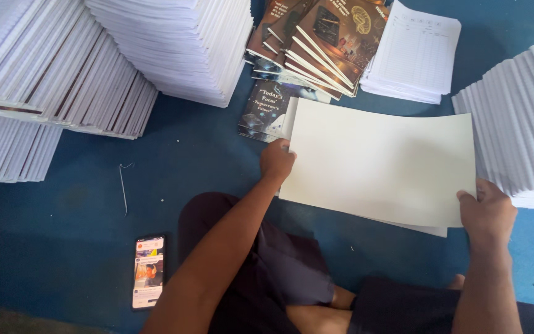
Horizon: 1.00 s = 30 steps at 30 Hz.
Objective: The person sits on the floor and repeatedly inserts a brown cover into a white book block, folds the cover over the spine, and smooths it down. They then place the finished book onto a stack and repeat the process with new materials.
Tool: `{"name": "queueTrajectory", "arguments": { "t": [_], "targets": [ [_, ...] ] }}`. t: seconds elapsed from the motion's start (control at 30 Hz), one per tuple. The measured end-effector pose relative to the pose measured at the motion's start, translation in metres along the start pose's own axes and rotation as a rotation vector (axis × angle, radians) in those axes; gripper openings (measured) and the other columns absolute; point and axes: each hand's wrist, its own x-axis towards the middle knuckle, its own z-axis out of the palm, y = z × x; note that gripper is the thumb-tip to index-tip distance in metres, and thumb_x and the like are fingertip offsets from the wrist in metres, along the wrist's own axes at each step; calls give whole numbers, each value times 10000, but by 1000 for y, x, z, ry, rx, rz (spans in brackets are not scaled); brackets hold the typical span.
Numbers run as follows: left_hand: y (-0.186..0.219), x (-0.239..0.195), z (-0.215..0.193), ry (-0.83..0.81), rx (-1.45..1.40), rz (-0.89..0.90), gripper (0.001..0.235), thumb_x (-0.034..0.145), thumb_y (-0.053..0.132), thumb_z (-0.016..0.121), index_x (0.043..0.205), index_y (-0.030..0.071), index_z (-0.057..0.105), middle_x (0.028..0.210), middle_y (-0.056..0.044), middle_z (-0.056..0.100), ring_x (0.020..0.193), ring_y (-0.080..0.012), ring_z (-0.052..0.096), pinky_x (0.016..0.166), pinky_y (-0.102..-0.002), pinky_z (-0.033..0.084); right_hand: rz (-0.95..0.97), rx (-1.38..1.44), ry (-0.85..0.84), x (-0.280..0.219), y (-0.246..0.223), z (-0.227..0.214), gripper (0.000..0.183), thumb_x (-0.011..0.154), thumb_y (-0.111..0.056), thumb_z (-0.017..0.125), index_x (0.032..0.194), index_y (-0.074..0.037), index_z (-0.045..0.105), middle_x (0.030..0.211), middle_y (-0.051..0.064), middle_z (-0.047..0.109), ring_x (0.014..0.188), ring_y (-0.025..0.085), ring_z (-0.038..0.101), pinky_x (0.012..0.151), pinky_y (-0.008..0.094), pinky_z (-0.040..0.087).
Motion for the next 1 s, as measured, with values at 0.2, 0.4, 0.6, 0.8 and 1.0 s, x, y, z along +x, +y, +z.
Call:
{"name": "queueTrajectory", "arguments": {
  "t": [0.2,0.4,0.6,0.8,1.0],
  "targets": [
    [9,-5,-8,-91,10,-26,275,760,183,781,1020,94,768,965,-131,770,914,-311,746,806,-407,574,-24,56,23,-4,-28,-19,392,945,-181,738,1315,-54,723,1064,221,741,957,331,716,872,427,533],
    [14,-6,-7,-112,103,95,219,790,131,715,993,55,748,901,-161,748,855,-345,720,771,-415,557,21,563,-119,-23,-82,-49,380,1041,-238,675,1280,56,697,1071,150,745,950,185,680,828,308,515],
    [20,-9,-2,-164,82,82,190,803,127,715,958,23,746,841,-160,737,801,-336,718,740,-408,559,-62,558,-227,-24,-118,-55,434,1041,-278,621,1348,27,648,1279,183,680,1250,242,610,1044,323,431],
    [24,-11,3,-158,-43,135,384,714,142,783,1084,46,746,932,-173,750,854,-312,747,768,-385,581,-367,661,-303,-23,-127,-24,395,1034,-103,524,1413,-56,624,1470,163,565,1381,274,527,1158,375,403],
    [30,-10,5,-157,18,152,356,719,118,747,1066,44,752,911,-187,751,859,-342,734,787,-400,574,-563,586,-323,-30,-140,8,429,937,85,587,1332,-63,661,1393,132,593,1316,259,573,1090,336,480]
  ]
}}
